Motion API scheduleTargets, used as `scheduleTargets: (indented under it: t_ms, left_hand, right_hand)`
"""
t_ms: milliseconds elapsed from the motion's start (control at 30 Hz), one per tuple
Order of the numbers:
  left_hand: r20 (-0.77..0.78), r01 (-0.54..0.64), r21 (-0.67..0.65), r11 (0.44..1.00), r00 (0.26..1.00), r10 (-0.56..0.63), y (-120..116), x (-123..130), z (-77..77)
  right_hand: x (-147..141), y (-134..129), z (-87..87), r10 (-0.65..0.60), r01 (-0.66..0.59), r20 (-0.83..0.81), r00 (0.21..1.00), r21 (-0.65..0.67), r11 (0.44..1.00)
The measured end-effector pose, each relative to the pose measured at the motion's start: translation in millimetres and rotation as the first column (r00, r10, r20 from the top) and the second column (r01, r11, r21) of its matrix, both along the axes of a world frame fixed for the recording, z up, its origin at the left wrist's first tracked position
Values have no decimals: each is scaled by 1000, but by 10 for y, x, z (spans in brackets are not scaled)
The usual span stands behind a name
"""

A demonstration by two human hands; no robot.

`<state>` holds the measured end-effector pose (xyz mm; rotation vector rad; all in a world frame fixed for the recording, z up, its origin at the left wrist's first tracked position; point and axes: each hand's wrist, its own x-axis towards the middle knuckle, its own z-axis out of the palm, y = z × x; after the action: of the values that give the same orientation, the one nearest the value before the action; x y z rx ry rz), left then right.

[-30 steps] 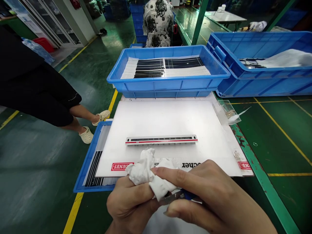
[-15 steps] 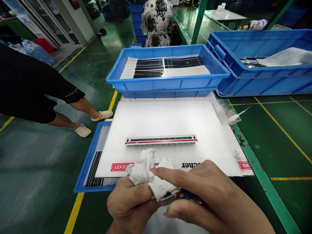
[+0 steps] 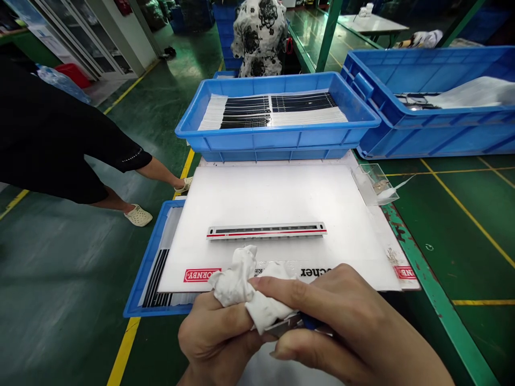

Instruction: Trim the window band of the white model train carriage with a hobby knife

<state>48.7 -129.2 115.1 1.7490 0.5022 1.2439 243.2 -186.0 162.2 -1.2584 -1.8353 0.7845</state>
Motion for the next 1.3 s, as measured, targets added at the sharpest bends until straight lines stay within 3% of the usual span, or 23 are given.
scheduleTargets:
  t_ms: [567,1000,1300]
  left_hand:
    - [-22,-6,7,1000,1000,6,-27,-35,-46]
    - [-34,-18,18,1000,999,18,-27,-41,-20]
    - [-39,-20,81,996,999,23,-45,-71,-85]
  right_hand:
    - [-49,32,40,-13,14,-22,1000,47,999]
    - [-45,17,-9,29,-28,-69,997,20,999]
    - [-40,18,-18,56,-62,-128,990,-39,997]
